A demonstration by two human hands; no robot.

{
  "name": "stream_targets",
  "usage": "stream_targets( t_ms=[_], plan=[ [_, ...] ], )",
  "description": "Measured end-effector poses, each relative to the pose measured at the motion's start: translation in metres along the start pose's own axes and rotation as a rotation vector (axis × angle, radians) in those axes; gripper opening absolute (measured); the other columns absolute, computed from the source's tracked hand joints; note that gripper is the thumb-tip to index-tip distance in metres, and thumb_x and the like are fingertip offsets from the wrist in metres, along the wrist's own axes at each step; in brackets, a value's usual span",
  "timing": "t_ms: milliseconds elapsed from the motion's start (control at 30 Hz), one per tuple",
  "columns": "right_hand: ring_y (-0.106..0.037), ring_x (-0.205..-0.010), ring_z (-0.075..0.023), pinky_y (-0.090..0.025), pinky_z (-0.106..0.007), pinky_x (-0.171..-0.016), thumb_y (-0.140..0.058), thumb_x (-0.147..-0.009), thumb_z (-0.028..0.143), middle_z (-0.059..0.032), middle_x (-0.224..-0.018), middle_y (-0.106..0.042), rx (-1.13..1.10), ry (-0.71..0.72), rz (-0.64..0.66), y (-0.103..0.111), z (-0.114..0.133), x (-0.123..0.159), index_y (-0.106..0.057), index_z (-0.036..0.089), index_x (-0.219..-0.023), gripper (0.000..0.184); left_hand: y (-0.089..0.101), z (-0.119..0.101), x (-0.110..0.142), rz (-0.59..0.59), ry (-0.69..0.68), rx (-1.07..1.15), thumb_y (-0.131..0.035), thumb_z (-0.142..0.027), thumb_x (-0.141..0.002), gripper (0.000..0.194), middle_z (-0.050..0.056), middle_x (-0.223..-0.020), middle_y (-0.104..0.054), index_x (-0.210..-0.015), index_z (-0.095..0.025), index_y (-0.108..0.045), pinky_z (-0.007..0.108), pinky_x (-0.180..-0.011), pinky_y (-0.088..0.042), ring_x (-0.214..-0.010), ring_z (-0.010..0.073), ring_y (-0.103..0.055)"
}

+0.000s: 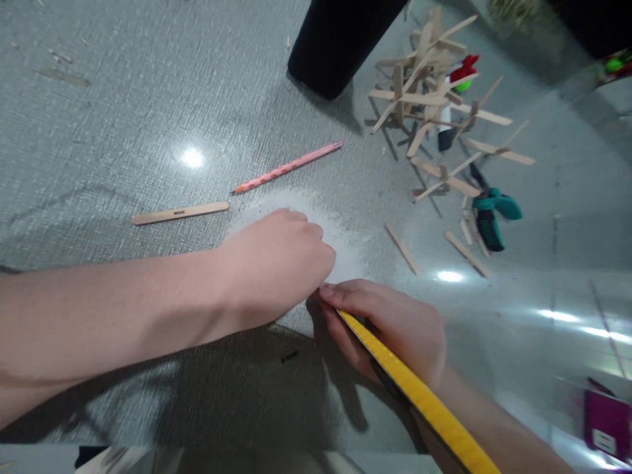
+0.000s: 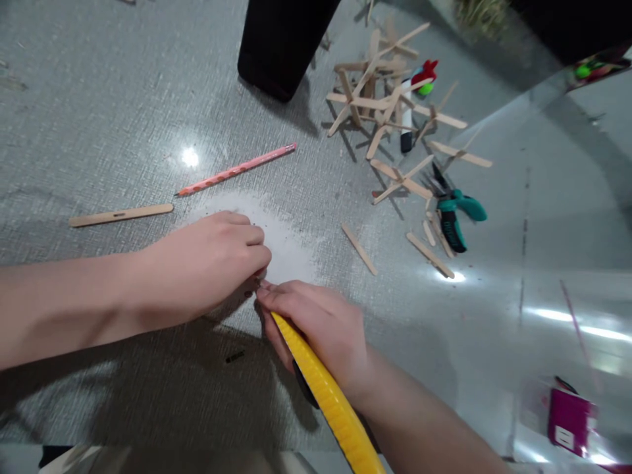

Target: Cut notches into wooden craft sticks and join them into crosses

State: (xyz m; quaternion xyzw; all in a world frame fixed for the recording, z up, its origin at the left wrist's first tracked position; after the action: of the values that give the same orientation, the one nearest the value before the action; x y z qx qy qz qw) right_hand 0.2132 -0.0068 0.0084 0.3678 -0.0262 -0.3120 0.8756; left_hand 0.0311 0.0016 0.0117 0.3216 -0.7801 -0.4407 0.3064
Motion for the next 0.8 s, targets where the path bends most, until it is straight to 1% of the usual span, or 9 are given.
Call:
stream_targets(
  t_ms=[133,233,333,400,467,567,633,733,800],
  plan=[
    [-0.075,-0.065,-0.0216,-0.061,-0.034,-0.056,-0.060,-0.099,0.013,-0.0021,-0.077,-0.076,0.043,0.004,-0.039,0.000,0.000,-0.001,-0.066,0.030,-0.116,0.024,0.001,0.000,0.001,0.007,0.011,-0.007,-0.059,-0.009,-0.093,0.021,0.008,-0.092,-0.075,-0.091,-0.018,-0.078,0.036,-0.077,-0.045,-0.092,0.0268,-0.068],
    [-0.070,-0.056,-0.0173,-0.062,-0.030,-0.061,-0.056,-0.102,0.012,0.0038,-0.061,-0.068,-0.056,-0.026,0.044,0.000,-0.003,-0.001,-0.067,0.029,-0.100,0.020,0.001,0.000,0.002,0.009,0.025,0.003,-0.057,-0.009,-0.094,0.023,0.007,-0.092,-0.075,-0.091,-0.018,-0.078,0.036,-0.080,-0.047,-0.092,0.0257,-0.068],
    [-0.067,-0.052,-0.0128,-0.061,-0.026,-0.067,-0.048,-0.109,0.018,0.0059,-0.052,-0.062,-0.196,-0.202,0.232,0.000,-0.007,-0.001,-0.059,0.027,-0.066,0.045,0.001,0.000,0.003,-0.020,0.034,0.015,-0.058,-0.009,-0.093,0.022,0.007,-0.091,-0.076,-0.088,-0.018,-0.078,0.036,-0.080,-0.047,-0.090,0.0254,-0.068],
    [-0.068,-0.053,-0.0112,-0.060,-0.024,-0.069,-0.044,-0.112,0.023,0.0056,-0.050,-0.062,-0.266,-0.310,0.311,0.001,-0.008,-0.003,-0.051,0.026,-0.053,0.059,0.001,0.000,0.003,-0.035,0.032,0.027,-0.059,-0.008,-0.093,0.022,0.007,-0.090,-0.076,-0.086,-0.018,-0.077,0.036,-0.079,-0.047,-0.089,0.0255,-0.069],
    [-0.067,-0.051,-0.0100,-0.058,-0.023,-0.064,-0.043,-0.113,0.025,0.0062,-0.047,-0.062,-0.312,-0.337,0.340,0.003,-0.009,-0.007,-0.050,0.025,-0.050,0.063,0.000,0.001,0.003,-0.046,0.026,0.026,-0.060,-0.008,-0.092,0.021,0.007,-0.090,-0.076,-0.085,-0.018,-0.077,0.036,-0.079,-0.048,-0.089,0.0253,-0.069],
    [-0.061,-0.042,-0.0083,-0.051,-0.023,-0.049,-0.047,-0.111,0.024,0.0081,-0.043,-0.059,-0.337,-0.332,0.384,0.004,-0.009,-0.013,-0.051,0.025,-0.049,0.062,-0.001,0.001,0.004,-0.044,0.016,0.010,-0.060,-0.008,-0.092,0.021,0.007,-0.090,-0.076,-0.085,-0.018,-0.077,0.037,-0.080,-0.048,-0.089,0.0254,-0.069],
    [-0.059,-0.039,-0.0078,-0.048,-0.024,-0.046,-0.047,-0.111,0.024,0.0083,-0.041,-0.059,-0.335,-0.355,0.397,0.005,-0.007,-0.015,-0.050,0.025,-0.048,0.064,-0.001,0.001,0.004,-0.041,0.007,0.008,-0.060,-0.008,-0.092,0.021,0.007,-0.089,-0.075,-0.084,-0.018,-0.076,0.037,-0.080,-0.049,-0.088,0.0258,-0.069],
    [-0.060,-0.042,-0.0081,-0.049,-0.023,-0.049,-0.044,-0.112,0.026,0.0073,-0.042,-0.059,-0.315,-0.367,0.332,0.007,0.004,-0.012,-0.048,0.025,-0.047,0.066,0.000,0.000,0.004,-0.065,-0.001,0.008,-0.062,-0.006,-0.088,0.020,0.006,-0.083,-0.075,-0.079,-0.018,-0.075,0.036,-0.074,-0.048,-0.083,0.0250,-0.069],
    [-0.061,-0.044,-0.0095,-0.051,-0.024,-0.051,-0.044,-0.112,0.028,0.0063,-0.045,-0.060,-0.289,-0.353,0.252,0.009,0.011,-0.005,-0.050,0.024,-0.051,0.062,-0.001,0.001,0.004,-0.078,-0.001,-0.001,-0.062,-0.006,-0.088,0.020,0.005,-0.082,-0.075,-0.078,-0.018,-0.075,0.035,-0.073,-0.047,-0.081,0.0237,-0.069]
  ],
)
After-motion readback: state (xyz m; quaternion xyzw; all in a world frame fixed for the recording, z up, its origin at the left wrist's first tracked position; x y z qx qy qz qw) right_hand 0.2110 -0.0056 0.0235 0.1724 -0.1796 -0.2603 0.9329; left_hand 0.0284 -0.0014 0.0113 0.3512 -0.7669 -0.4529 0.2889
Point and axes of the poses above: each hand's wrist, its own x-axis away from the middle knuckle, its own y-axis out of the back of the hand, z = x × y, the point moved 2 cm from there along -x, towards the middle knuckle
